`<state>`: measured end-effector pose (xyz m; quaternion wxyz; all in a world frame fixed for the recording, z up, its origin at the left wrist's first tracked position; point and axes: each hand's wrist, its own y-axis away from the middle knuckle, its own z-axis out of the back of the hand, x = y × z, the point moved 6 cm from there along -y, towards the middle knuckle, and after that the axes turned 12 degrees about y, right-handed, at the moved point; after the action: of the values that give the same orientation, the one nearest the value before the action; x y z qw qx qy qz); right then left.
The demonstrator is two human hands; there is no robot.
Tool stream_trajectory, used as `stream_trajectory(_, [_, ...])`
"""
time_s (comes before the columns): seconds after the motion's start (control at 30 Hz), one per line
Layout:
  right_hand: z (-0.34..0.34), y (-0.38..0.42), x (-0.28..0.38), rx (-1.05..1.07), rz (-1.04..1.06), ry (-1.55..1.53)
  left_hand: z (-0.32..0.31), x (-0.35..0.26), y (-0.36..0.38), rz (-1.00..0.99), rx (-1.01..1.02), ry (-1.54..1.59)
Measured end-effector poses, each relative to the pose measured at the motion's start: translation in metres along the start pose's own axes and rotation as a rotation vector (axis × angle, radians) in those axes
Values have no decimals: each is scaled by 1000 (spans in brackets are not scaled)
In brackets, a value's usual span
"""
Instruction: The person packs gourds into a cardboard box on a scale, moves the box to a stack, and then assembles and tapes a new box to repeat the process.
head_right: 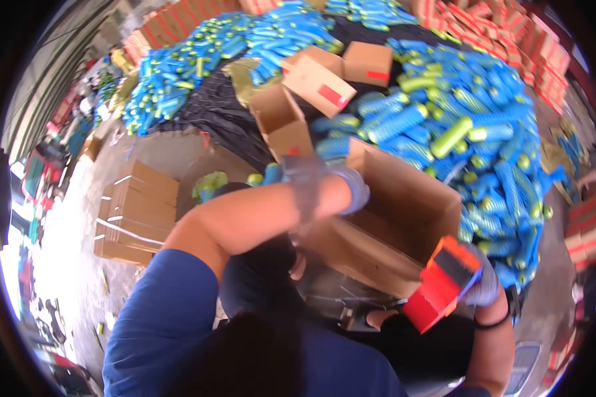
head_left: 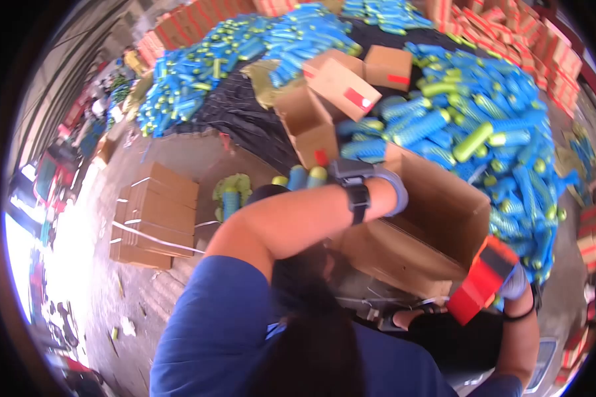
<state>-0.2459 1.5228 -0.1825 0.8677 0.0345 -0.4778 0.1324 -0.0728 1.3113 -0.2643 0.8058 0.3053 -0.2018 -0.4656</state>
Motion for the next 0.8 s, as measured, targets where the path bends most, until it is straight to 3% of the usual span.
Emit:
stream_trajectory(0.03, [1,5,-22,-32,-41,-305,14,3,21,287,-402,395])
stream_trajectory(0.1, [0,9,-48,-99,-87,-849,-8,5,-9,76,-432,343])
stream_trajectory(0.13, [5,2,-55,-91,-67,-844,11,0,19,178,-294,401])
stream_trajectory(0.2, [0,-14,-71,-52,-242,-1118,11,2,22,217,-273,504])
stream_trajectory(0.23, [-2,-26,-68,-73,-155,-1200,0,13,6,227,-420,585])
stream_trajectory(0.3, [-19,-44,-77,-8,-173,-1354,-5,17,5,58,-575,837])
stream_trajectory(0.4, [-42,-62,-90,1,-272,-1249,-12,17,11,10,-657,836])
stream_trajectory(0.43, [-47,-66,-95,56,-268,-1243,-12,17,13,4,-651,833])
stream_trajectory(0.5, [-49,-68,-113,-9,-320,-1200,-9,-3,21,-258,-465,686])
stream_trajectory(0.53, [-47,-68,-122,-67,-368,-1146,1,-14,32,-238,-372,627])
stream_trajectory(0.63, [-47,-71,-132,-167,-358,-1105,-5,-25,10,-408,-321,358])
stream_trajectory(0.7, [-41,-74,-133,-237,-301,-913,-1,-26,18,-389,-293,349])
stream_trajectory(0.8, [-37,-70,-127,-266,-292,-950,2,-21,39,-284,4,675])
